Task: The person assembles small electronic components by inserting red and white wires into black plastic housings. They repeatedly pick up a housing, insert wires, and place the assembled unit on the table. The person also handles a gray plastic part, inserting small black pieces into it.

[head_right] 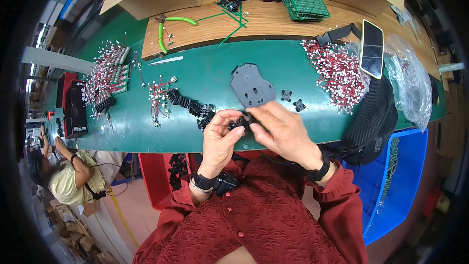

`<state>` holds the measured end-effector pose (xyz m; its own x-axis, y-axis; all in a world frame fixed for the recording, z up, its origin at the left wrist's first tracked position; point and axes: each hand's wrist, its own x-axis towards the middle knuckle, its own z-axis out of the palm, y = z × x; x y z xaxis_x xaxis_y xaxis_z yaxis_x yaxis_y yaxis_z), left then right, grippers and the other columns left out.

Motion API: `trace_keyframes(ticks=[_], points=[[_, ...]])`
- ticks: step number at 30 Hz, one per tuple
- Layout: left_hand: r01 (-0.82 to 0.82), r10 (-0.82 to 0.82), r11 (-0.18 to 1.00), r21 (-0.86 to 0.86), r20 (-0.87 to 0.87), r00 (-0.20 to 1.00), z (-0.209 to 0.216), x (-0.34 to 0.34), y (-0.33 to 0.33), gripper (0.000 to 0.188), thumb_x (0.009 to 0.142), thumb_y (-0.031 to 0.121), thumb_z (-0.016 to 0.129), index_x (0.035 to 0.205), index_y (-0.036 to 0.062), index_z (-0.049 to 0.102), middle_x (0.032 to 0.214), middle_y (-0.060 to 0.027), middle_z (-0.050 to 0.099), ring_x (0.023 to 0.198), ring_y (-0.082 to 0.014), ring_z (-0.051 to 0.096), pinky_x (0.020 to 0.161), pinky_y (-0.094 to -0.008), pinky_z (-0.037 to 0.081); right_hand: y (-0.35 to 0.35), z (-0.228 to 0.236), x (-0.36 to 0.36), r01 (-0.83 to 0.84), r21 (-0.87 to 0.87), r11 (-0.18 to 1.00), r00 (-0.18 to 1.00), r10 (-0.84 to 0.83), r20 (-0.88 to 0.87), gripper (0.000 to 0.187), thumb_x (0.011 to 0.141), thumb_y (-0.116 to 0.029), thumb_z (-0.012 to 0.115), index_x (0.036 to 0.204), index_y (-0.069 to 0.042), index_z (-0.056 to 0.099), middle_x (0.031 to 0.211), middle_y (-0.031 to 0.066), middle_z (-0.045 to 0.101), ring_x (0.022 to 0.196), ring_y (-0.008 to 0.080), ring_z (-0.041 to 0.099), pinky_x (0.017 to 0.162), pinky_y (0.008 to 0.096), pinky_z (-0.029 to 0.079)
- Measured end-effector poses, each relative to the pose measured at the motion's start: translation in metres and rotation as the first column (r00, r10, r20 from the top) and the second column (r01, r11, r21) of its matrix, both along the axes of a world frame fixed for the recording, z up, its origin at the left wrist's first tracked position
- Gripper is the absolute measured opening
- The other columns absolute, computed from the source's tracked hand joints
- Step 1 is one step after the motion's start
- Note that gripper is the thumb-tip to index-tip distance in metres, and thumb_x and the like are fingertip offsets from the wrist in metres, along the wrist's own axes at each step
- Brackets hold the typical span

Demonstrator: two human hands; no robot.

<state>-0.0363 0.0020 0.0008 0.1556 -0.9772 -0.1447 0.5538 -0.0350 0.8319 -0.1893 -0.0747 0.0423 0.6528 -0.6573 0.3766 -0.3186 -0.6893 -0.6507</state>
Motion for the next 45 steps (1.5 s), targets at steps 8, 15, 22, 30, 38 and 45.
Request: trace_keyframes(ticks=[8,15,22,30,38,45], points=[[-0.011,0.01,1.0,-0.011,-0.053,0.999,0.0,0.003,0.003,0.029,0.079,-0.003,0.059,0.107,-0.0002,0.051,0.101,-0.0119,0.059,0.086,-0.012,0.056,0.077,-0.0243,0.047,-0.023,0.002,-0.006,0.016,-0.368,0.93,0.924,-0.154,-0.351,0.04,0.07,-0.009,0.066,0.109,-0.008,0.057,0.089,0.0041,0.053,0.077,0.0205,0.051,0.064,0.0316,0.039],[-0.018,0.016,0.999,-0.031,-0.079,0.997,-0.002,0.002,0.003,0.029,0.08,0.0,0.059,0.107,-0.0007,0.05,0.101,-0.014,0.058,0.084,-0.0143,0.055,0.075,-0.0276,0.045,-0.004,-0.006,-0.014,0.018,-0.289,0.957,0.939,-0.115,-0.323,0.034,0.068,-0.005,0.064,0.101,-0.005,0.057,0.082,0.0038,0.056,0.073,0.0201,0.051,0.063,0.0322,0.038],[-0.019,0.016,0.997,-0.077,-0.042,0.999,-0.003,0.004,0.004,0.029,0.081,0.002,0.059,0.108,-0.0021,0.049,0.101,-0.0157,0.058,0.083,-0.0165,0.055,0.075,-0.029,0.045,0.001,-0.008,-0.017,0.146,-0.248,0.958,0.962,-0.196,-0.188,0.022,0.069,-0.005,0.067,0.091,-0.006,0.061,0.081,0.0033,0.06,0.073,0.0198,0.054,0.062,0.0319,0.038],[0.015,-0.013,0.996,-0.088,0.024,1.0,-0.003,0.003,0.001,0.03,0.079,0.002,0.06,0.107,-0.0023,0.049,0.1,-0.0159,0.058,0.082,-0.0167,0.055,0.075,-0.029,0.045,-0.028,-0.003,-0.055,0.349,-0.061,0.935,0.913,-0.354,-0.201,0.026,0.067,-0.004,0.068,0.093,-0.004,0.062,0.088,0.0091,0.058,0.083,0.027,0.055,0.073,0.0355,0.043],[0.038,-0.03,0.995,-0.089,0.09,0.995,-0.005,0.003,0.001,0.03,0.077,-0.003,0.06,0.105,-0.002,0.05,0.101,-0.016,0.058,0.084,-0.017,0.056,0.076,-0.0284,0.047,-0.038,-0.007,-0.043,0.264,-0.125,0.956,0.89,-0.291,-0.35,0.031,0.066,-0.014,0.071,0.094,-0.006,0.061,0.09,0.0063,0.053,0.089,0.0234,0.051,0.076,0.0341,0.039],[0.039,-0.023,0.993,-0.111,0.135,0.991,-0.004,0.002,0.004,0.03,0.076,-0.006,0.059,0.105,-0.0019,0.051,0.102,-0.0156,0.057,0.087,-0.0166,0.057,0.077,-0.0268,0.049,-0.022,0.007,-0.049,0.364,-0.239,0.9,0.851,-0.426,-0.307,0.026,0.063,-0.013,0.072,0.084,-0.007,0.058,0.085,0.0038,0.053,0.082,0.0221,0.052,0.07,0.033,0.037]])
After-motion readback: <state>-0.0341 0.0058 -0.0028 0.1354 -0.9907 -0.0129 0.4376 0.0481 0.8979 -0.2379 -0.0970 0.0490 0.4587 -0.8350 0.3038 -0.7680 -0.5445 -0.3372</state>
